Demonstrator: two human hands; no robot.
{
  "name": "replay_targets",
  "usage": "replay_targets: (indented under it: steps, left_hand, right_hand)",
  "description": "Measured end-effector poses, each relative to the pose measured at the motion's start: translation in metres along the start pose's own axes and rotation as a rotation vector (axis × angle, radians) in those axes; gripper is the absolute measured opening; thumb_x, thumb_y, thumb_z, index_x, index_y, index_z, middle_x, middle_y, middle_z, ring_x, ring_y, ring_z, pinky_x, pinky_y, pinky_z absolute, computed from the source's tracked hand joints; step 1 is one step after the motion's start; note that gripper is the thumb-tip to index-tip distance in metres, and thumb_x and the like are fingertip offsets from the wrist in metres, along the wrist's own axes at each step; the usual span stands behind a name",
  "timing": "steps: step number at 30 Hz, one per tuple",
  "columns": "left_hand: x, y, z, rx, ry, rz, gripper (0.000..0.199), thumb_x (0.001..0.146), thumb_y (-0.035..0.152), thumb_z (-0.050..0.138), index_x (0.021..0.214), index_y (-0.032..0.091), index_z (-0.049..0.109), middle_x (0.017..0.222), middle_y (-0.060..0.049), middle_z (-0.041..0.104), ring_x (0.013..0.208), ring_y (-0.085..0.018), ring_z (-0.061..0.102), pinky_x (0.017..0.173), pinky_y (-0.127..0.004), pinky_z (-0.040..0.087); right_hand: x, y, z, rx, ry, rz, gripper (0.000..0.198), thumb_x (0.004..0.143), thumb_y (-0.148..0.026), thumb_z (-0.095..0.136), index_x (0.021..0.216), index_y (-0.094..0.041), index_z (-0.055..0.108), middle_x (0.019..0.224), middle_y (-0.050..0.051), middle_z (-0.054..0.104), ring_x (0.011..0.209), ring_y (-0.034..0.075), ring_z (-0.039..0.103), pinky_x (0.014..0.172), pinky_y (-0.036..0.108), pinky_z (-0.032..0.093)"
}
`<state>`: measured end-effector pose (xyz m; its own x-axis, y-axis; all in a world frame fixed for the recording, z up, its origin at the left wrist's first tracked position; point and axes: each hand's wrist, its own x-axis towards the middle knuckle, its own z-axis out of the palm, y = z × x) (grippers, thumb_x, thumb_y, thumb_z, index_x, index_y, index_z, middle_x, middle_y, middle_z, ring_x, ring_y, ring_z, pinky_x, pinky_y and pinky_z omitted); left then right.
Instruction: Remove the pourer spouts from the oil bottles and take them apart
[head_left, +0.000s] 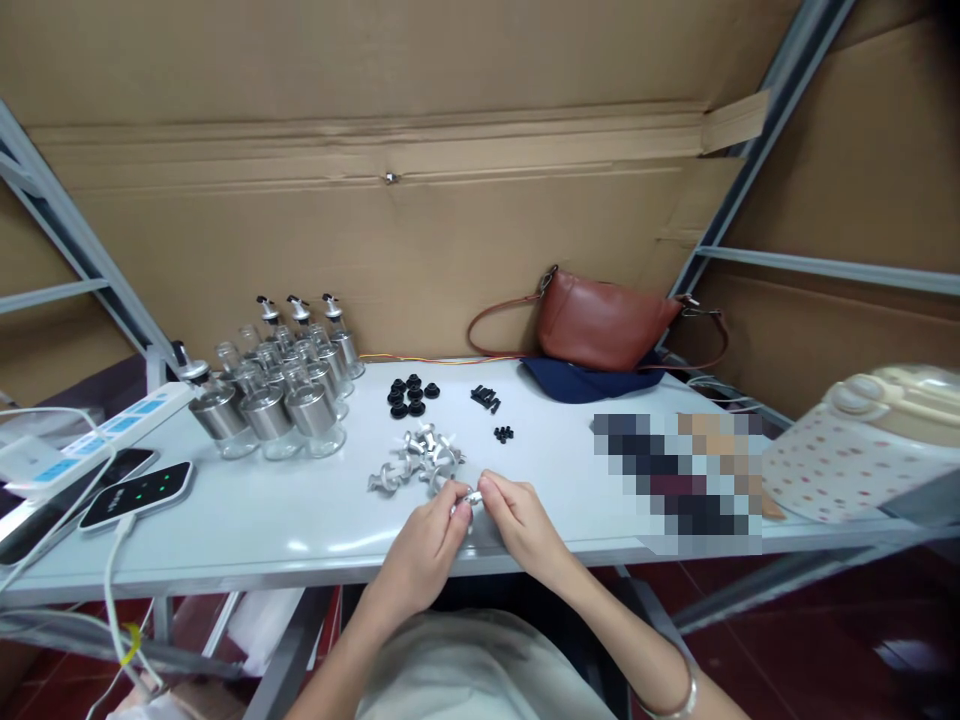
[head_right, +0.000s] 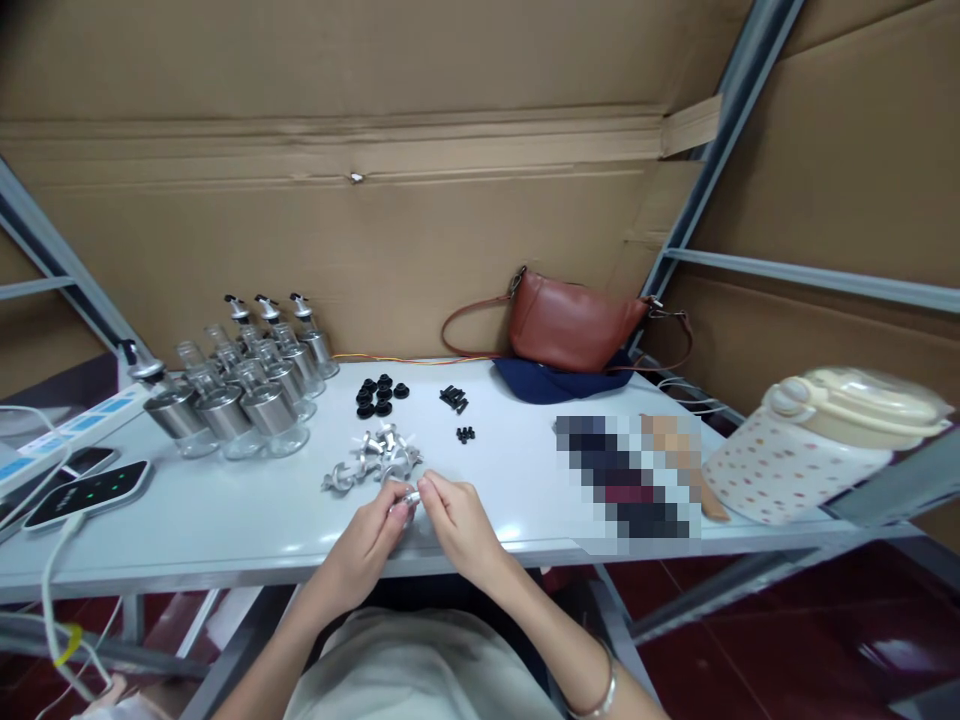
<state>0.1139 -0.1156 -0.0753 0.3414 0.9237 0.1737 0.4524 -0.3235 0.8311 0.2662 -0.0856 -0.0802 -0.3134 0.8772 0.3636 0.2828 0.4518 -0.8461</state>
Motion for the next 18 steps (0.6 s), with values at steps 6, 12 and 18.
replay_targets:
  steps: [6, 12, 18]
  left_hand:
    - [0.002, -0.001, 0.003, 0.107, 0.025, 0.041, 0.032, 0.098, 0.038, 0.025, 0.107, 0.02, 0.05, 0.099, -0.006, 0.06, 0.089, -0.019, 0.057, 0.079, -0.03, 0.039]
    - [0.001, -0.004, 0.007, 0.082, 0.105, 0.045, 0.034, 0.098, 0.039, 0.023, 0.084, 0.019, 0.048, 0.072, 0.0, 0.054, 0.065, -0.015, 0.051, 0.064, -0.025, 0.037]
    - [0.001, -0.003, 0.005, -0.124, 0.051, 0.017, 0.037, 0.097, 0.043, 0.021, 0.085, 0.019, 0.046, 0.057, 0.003, 0.045, 0.054, -0.013, 0.046, 0.056, -0.024, 0.035]
  right_hand:
    - [-0.001, 0.003, 0.002, 0.064, 0.021, 0.089, 0.048, 0.092, -0.054, 0.03, 0.057, -0.022, 0.03, 0.051, -0.005, 0.03, 0.049, 0.01, 0.029, 0.045, 0.024, 0.024]
    - [-0.005, -0.002, 0.004, 0.05, 0.096, 0.062, 0.047, 0.092, -0.056, 0.03, 0.059, -0.022, 0.03, 0.053, -0.005, 0.029, 0.049, 0.01, 0.028, 0.047, 0.024, 0.025]
    - [-0.009, -0.007, 0.003, 0.009, 0.067, -0.062, 0.046, 0.093, -0.053, 0.028, 0.059, -0.022, 0.03, 0.052, -0.006, 0.028, 0.047, 0.01, 0.028, 0.046, 0.025, 0.024]
